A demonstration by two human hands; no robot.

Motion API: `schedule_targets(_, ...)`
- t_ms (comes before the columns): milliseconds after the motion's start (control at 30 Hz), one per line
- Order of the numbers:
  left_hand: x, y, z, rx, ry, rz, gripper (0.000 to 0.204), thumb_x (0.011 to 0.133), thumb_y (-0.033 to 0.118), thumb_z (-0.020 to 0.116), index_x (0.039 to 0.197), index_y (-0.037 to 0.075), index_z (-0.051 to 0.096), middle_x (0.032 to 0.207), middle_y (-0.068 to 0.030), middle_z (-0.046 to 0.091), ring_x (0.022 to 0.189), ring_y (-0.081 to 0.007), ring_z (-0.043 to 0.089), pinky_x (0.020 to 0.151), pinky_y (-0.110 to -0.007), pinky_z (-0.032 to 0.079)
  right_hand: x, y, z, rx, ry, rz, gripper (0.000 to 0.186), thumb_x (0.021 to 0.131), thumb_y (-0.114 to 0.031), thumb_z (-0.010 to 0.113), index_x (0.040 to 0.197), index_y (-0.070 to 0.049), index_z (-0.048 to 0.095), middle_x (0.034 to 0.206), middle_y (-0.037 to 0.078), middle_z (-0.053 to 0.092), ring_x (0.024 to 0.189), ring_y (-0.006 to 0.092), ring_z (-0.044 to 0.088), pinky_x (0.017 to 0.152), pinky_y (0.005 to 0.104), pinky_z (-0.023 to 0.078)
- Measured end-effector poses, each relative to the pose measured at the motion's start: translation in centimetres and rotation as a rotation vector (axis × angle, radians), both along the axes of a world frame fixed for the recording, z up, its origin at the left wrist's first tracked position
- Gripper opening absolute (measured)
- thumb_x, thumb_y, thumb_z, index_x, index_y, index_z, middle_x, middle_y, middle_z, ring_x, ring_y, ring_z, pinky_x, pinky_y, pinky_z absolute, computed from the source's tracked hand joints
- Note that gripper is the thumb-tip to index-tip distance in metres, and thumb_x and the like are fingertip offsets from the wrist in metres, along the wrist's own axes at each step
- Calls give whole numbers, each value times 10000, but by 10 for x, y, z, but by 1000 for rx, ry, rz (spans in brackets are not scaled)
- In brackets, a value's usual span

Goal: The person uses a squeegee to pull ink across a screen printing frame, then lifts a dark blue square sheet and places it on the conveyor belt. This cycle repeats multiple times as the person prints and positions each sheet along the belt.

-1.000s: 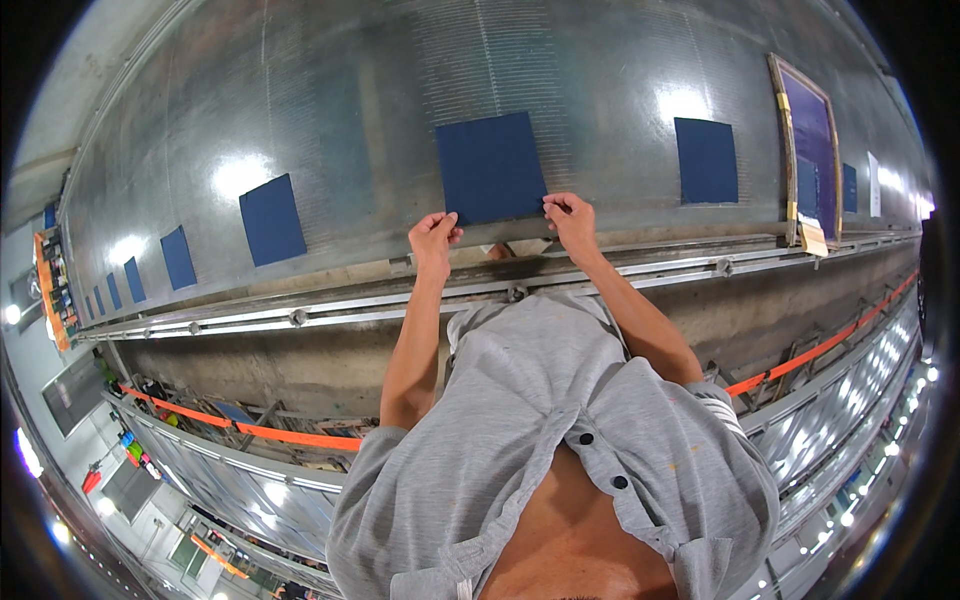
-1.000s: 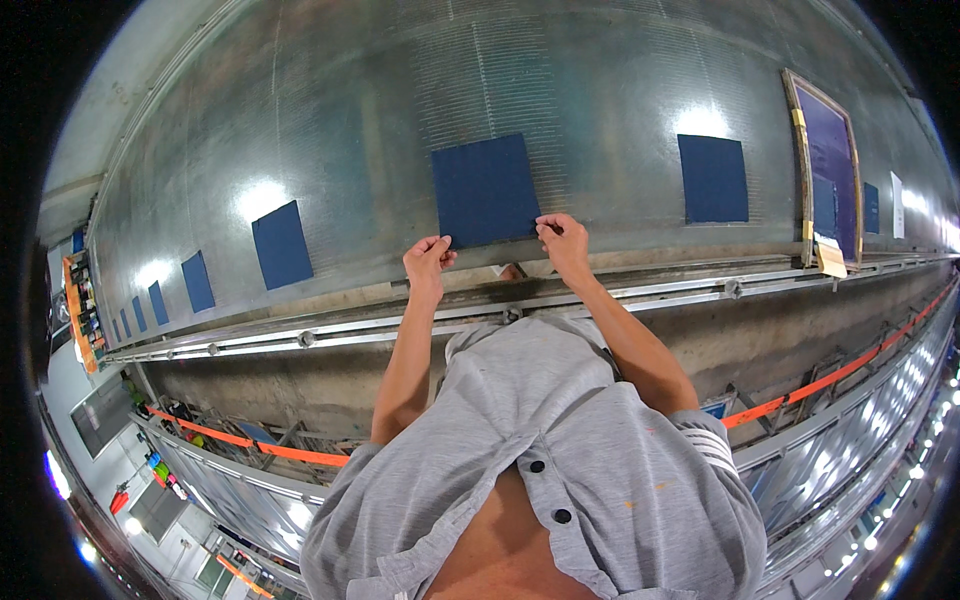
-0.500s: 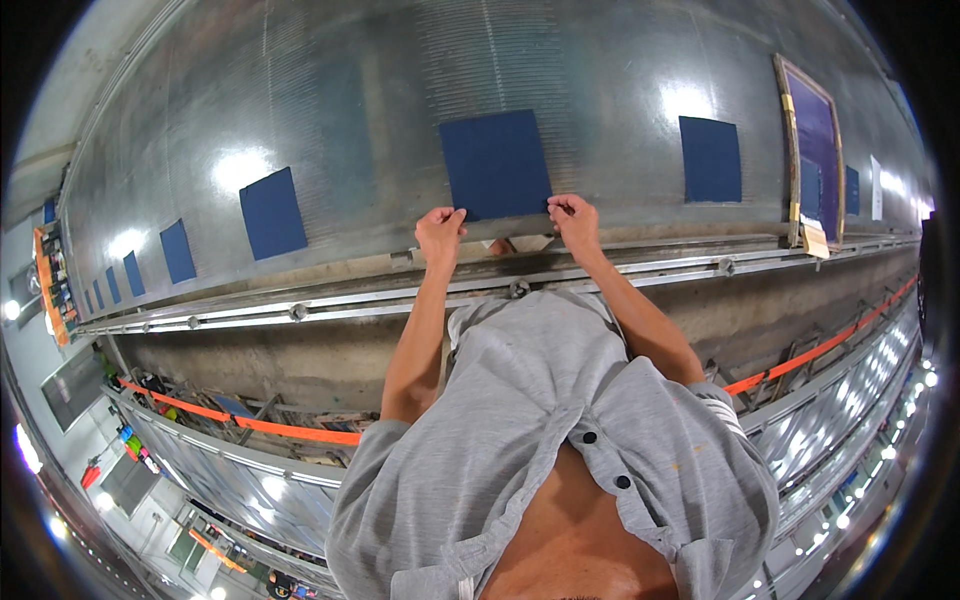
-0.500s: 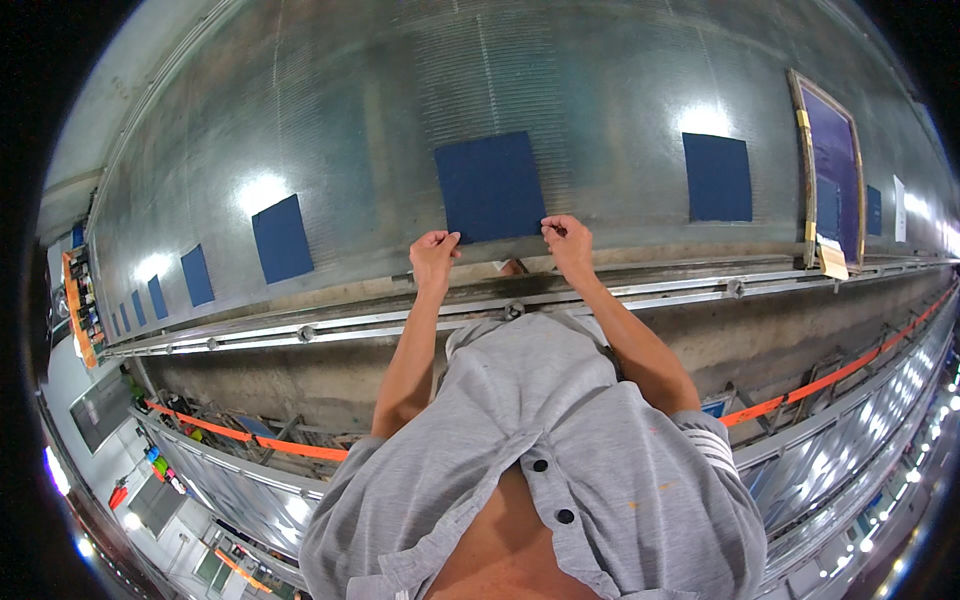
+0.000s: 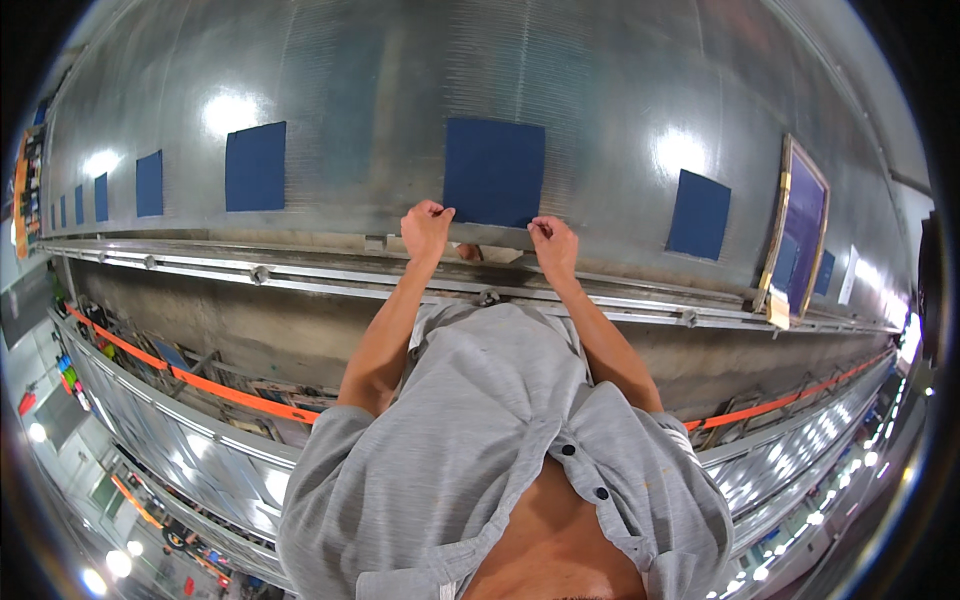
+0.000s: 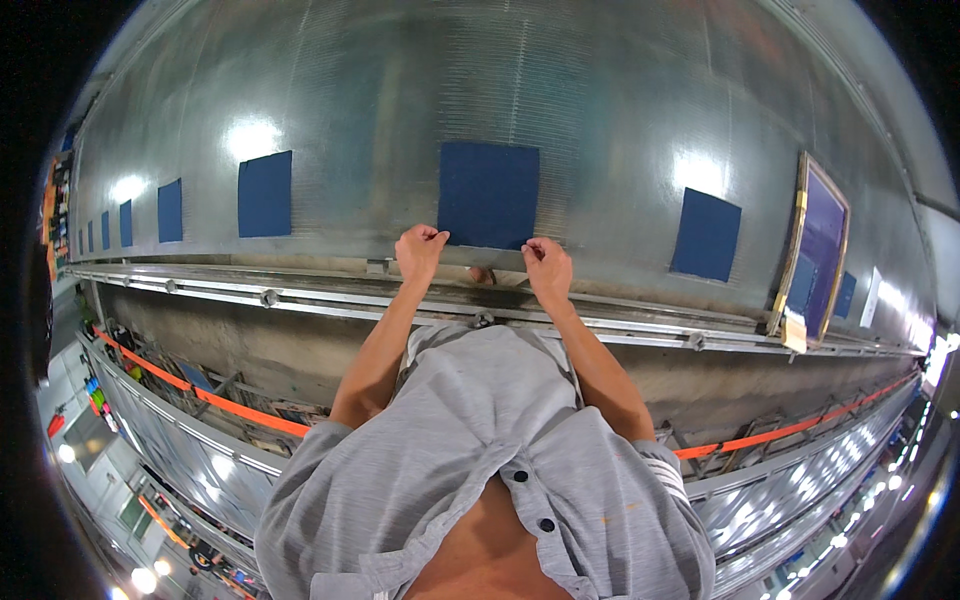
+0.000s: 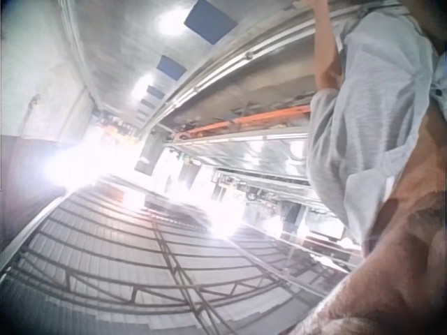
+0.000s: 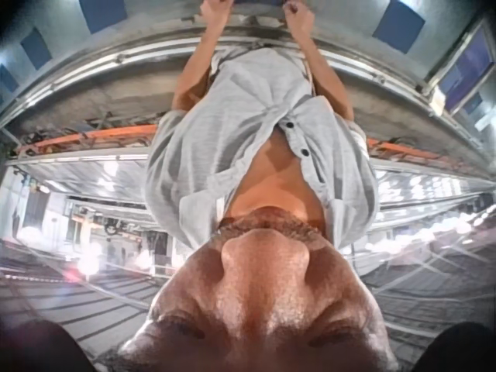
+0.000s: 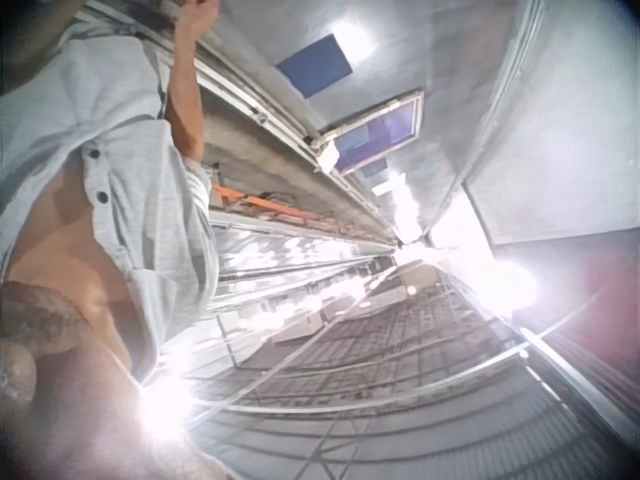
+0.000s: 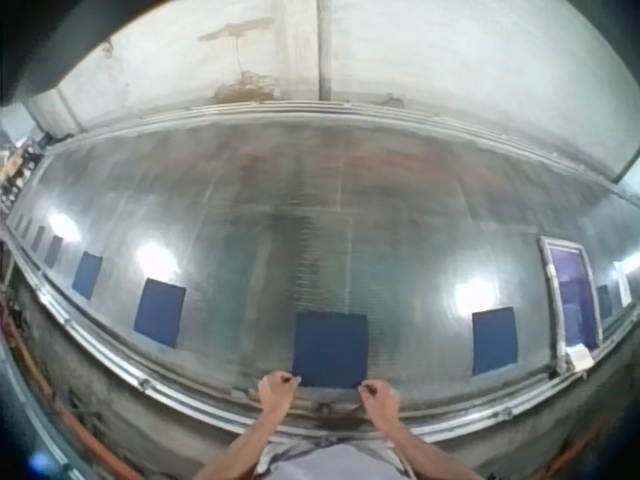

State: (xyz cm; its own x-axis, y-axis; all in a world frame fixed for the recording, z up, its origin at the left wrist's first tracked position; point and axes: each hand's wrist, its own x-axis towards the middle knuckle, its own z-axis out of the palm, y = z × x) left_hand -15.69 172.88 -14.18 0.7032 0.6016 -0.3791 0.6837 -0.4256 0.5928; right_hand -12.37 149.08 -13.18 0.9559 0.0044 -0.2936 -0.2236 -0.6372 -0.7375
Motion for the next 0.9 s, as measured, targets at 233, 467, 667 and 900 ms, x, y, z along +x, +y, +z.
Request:
schedule_targets(233, -7, 8, 12, -45, -22, 65, 252, 774, 271, 809, 823, 36, 733, 741, -129, 718, 690, -313, 693, 674, -398, 531, 77, 0, 6, -264, -307, 196, 275, 885, -219, 713, 1111, -63, 699, 1224, 146, 628, 1059, 347, 607, 854, 465, 499)
schedule_targets(467, -11, 21, 20, 174, -240, -59, 302, 882, 239, 723, 1093, 26, 689, 1196, -154, 659, 1109, -343, 614, 928, -443, 476, 138, 29, -3, -634, -554, 442, 516, 953, -292, 643, 1411, -86, 525, 1524, 144, 389, 1398, 411, 358, 1079, 609, 346)
schedule_targets(667, 15, -8, 17, 409, -365, -422, 631, 950, 383, 635, 1417, -14, 485, 1563, -200, 361, 1474, -415, 270, 1175, -589, 235, 138, 24, -14, -460, -585, 405, 262, 914, -207, 674, 1145, -84, 690, 1351, 111, 545, 1289, 349, 461, 1002, 549, 410)
schedule_targets(900, 55, -44, 5, 357, -197, -627, 887, 956, 545, 560, 1532, -65, 272, 1635, -231, 193, 1530, -389, 139, 1204, -610, 126, 171, 25, -15, -242, -385, 280, 94, 799, -127, 723, 871, -67, 710, 988, 103, 677, 972, 312, 626, 824, 430, 500)
